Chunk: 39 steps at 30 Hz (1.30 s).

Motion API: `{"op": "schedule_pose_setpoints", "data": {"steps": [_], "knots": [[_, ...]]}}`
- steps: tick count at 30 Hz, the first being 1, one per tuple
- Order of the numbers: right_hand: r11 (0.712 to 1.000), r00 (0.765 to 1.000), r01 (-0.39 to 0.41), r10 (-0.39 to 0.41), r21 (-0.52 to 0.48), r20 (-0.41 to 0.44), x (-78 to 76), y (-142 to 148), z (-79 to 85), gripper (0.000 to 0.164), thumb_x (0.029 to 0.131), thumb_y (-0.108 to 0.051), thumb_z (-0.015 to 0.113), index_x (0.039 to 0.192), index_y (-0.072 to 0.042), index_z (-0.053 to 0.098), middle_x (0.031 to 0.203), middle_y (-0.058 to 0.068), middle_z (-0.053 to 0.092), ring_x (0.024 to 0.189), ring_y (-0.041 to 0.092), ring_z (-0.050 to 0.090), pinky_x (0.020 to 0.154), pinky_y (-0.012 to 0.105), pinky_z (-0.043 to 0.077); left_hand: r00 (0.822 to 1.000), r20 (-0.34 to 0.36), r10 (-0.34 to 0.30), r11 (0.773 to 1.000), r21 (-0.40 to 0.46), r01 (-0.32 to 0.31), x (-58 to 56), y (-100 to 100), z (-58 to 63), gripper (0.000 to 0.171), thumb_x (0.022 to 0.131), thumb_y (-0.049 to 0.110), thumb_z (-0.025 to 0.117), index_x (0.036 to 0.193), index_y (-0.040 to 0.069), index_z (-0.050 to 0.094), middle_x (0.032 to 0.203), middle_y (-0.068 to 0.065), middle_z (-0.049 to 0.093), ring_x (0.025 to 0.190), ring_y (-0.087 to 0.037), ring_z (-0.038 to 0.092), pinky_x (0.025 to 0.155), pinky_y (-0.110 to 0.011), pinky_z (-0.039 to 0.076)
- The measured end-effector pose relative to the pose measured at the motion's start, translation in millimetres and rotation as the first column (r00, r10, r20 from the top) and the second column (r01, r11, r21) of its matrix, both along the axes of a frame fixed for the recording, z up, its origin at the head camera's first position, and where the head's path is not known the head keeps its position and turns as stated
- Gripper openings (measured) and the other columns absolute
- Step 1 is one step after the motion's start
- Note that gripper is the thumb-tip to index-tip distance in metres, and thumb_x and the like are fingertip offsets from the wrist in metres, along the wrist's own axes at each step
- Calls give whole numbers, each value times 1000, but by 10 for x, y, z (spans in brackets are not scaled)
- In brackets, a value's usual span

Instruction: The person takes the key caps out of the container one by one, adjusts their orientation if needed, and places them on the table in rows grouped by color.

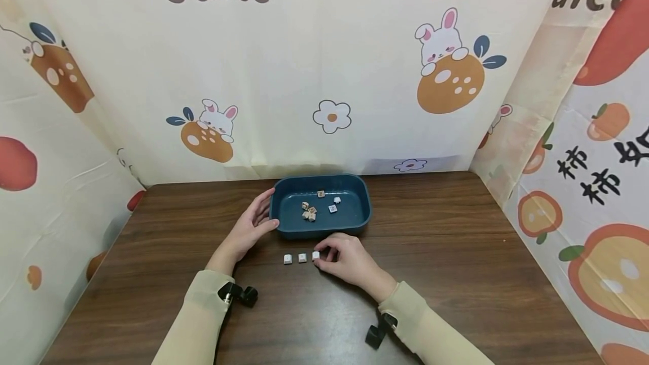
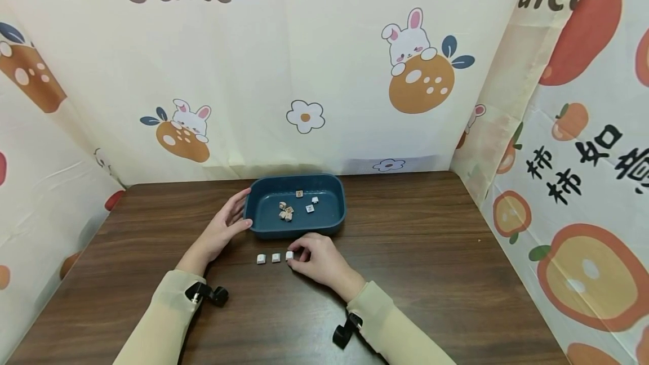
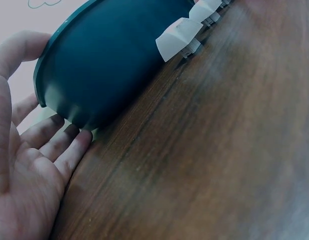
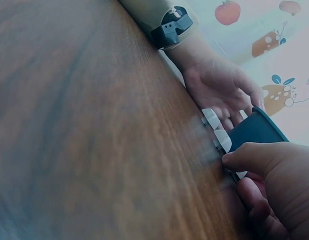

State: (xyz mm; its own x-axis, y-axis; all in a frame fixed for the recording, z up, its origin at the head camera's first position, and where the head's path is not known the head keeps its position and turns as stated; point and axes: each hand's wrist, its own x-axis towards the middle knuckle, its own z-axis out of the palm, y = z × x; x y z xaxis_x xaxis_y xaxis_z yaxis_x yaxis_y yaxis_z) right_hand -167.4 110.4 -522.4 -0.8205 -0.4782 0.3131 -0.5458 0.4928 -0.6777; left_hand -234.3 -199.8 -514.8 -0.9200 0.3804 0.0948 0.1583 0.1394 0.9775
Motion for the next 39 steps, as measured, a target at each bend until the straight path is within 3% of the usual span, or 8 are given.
{"op": "schedule_pose_setpoints", "data": {"steps": [13, 26, 32, 39], "knots": [[1000, 1000, 21, -21, -23, -8, 17, 11, 15, 23, 89, -20, 93, 108, -16, 81, 95, -5, 74, 76, 2, 65, 70, 23, 57, 1000, 6, 23, 999, -34, -23, -8, -15, -15, 76, 110, 9, 64, 174, 23, 26, 179, -14, 28, 163, -42, 29, 128, -63, 26], [997, 988, 74, -69, -33, 142, 52, 57, 218, 18, 91, -18, 91, 107, -18, 82, 101, -6, 77, 77, 2, 68, 69, 27, 59, 1000, 7, 10, 1000, -18, -10, -11, -10, -9, 76, 110, 9, 64, 175, 20, 25, 179, -17, 26, 164, -43, 27, 129, -64, 23], [999, 975, 23, -14, -38, 220, 40, 124, 281, 18, 92, -25, 91, 107, -18, 82, 99, -7, 75, 78, 6, 69, 65, 28, 59, 1000, 5, 16, 1000, -26, -16, -14, -11, -15, 76, 110, 11, 65, 174, 20, 26, 179, -17, 27, 163, -43, 28, 128, -64, 24], [997, 964, -52, 64, -54, 258, -12, 246, 411, 18, 94, -31, 90, 106, -21, 83, 96, -10, 77, 80, 9, 70, 71, 28, 60, 1000, 16, 27, 999, -22, -27, -4, -7, -19, 76, 109, 12, 66, 174, 24, 27, 178, -16, 30, 163, -42, 30, 128, -62, 26]]}}
